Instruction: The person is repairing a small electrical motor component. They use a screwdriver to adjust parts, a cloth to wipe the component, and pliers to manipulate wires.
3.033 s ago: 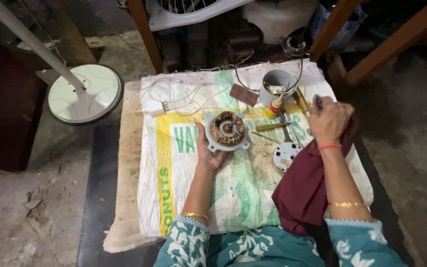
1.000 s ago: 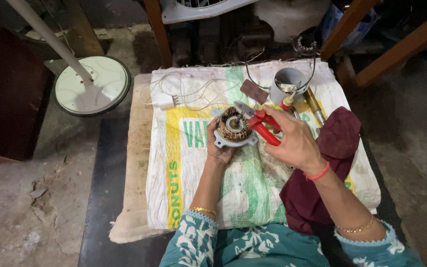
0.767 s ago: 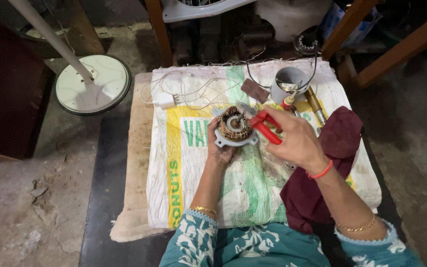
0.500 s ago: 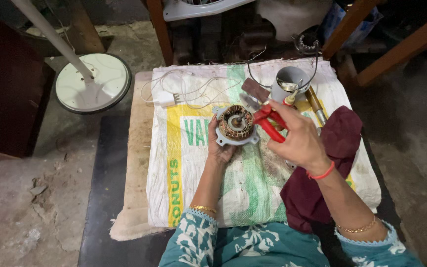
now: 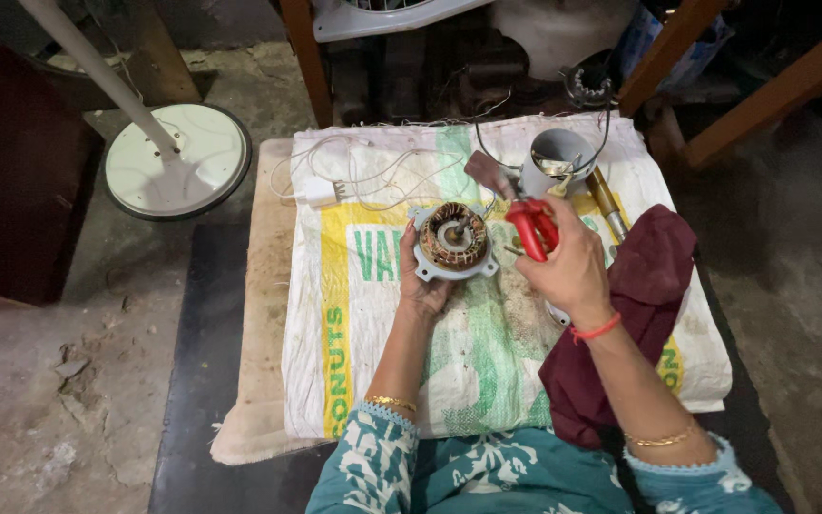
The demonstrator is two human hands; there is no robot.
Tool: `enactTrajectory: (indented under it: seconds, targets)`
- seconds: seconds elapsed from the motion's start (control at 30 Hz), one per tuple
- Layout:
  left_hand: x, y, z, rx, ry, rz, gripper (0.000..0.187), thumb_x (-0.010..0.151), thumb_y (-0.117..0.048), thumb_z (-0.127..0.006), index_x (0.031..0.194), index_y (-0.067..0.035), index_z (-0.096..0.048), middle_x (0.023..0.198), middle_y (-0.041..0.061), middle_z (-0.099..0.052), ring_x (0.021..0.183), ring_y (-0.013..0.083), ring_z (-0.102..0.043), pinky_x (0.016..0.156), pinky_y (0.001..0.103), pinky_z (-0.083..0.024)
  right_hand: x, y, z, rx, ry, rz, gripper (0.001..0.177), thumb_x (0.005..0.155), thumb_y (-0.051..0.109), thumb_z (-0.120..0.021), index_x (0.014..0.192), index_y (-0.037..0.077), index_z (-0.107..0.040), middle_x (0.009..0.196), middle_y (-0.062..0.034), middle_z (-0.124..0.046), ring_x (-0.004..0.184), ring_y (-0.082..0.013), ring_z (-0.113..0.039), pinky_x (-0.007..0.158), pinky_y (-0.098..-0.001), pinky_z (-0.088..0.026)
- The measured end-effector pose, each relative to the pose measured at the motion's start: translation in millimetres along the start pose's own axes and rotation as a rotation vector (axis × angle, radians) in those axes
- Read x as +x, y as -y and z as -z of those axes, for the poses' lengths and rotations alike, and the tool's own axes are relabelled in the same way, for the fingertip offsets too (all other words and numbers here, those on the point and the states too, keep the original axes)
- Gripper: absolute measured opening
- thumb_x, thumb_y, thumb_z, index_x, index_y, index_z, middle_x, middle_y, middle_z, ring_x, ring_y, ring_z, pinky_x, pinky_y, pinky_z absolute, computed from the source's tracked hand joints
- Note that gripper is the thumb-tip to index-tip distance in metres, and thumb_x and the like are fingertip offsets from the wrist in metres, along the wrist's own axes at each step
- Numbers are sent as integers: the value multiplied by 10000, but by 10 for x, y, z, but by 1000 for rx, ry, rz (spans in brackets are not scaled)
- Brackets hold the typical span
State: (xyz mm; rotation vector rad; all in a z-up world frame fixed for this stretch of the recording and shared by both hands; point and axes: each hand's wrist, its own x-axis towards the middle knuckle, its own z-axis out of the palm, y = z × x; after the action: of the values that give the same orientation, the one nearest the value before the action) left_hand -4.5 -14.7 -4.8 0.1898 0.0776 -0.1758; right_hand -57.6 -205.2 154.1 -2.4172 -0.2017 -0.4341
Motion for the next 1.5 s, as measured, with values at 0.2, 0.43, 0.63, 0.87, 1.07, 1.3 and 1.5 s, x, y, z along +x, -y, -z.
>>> enactTrajectory:
  seconds: [0.2, 0.43, 0.63, 0.87, 1.07, 1.3, 1.5]
  targets:
    - [9, 40, 50, 11, 42, -14, 542, 942, -422, -663, 1367, -100, -565, 1326, 136, -654, 1201, 305, -652, 1038, 517, -551, -7, -412, -439, -177, 119, -303, 858, 659, 199, -888, 1404, 36, -494, 1106, -210, -704, 959, -402, -711, 883, -473, -540]
    - [-79, 56, -142, 89, 41, -63, 542, 942, -382, -678, 1367, -70, -554, 1328, 135, -662, 1218, 292, -663, 1069, 489, -565, 17, -386, -377, 313, 65, 145, 1020, 709, 339, -888, 1530, 17, -376, 1479, -269, -519, 1386, -372, -501, 1124, -463, -419]
    - [-220, 51, -459, 528, -104, -172, 693, 786, -289, -785, 1395, -111, -505, 1240, 149, -641, 1052, 244, -653, 867, 423, -588, -143, -157, -861, 1004, 57, -85, 1002, 746, 485, -875, 1499, 25, -399, 1400, -173, -578, 1326, -275, -550, 1141, -405, -406]
    - [-335, 322, -907, 1442, -204, -642, 1100, 713, -461, -900, 1544, -23, -328, 1400, 292, -559, 1271, 368, -584, 1071, 425, -483, -225, -501, -1278, 1601, -4, -387, 697, 948, 518, -708, 1407, 48, -476, 1288, -76, -596, 1203, -238, -594, 1052, -434, -453]
    - [-642, 241, -1040, 1271, 129, -668, 1399, 648, -297, -965, 1645, -85, -7, 1611, 380, -262, 1484, 404, -378, 1196, 424, -363, -184, -834, -1518, 2095, 92, -241, 759, 991, 606, -497, 1522, 64, -466, 1501, -166, -528, 1358, -340, -540, 1166, -506, -405]
    - [-737, 223, -828, 1234, 226, -657, 1131, 701, 5, -930, 1643, -85, -311, 1592, 263, -503, 1442, 294, -544, 1189, 411, -469, -159, -970, -1740, 2114, 21, -281, 707, 994, 524, -485, 1542, 78, -445, 1575, -161, -472, 1449, -365, -464, 1231, -541, -361]
    - [-675, 306, -719, 1155, 118, -635, 1132, 674, -23, -937, 1621, -93, -321, 1458, 198, -633, 1279, 232, -661, 1053, 362, -551, -205, -1058, -1787, 2382, 79, -341, 679, 991, 495, -501, 1520, 70, -471, 1544, -180, -499, 1423, -383, -481, 1216, -540, -374]
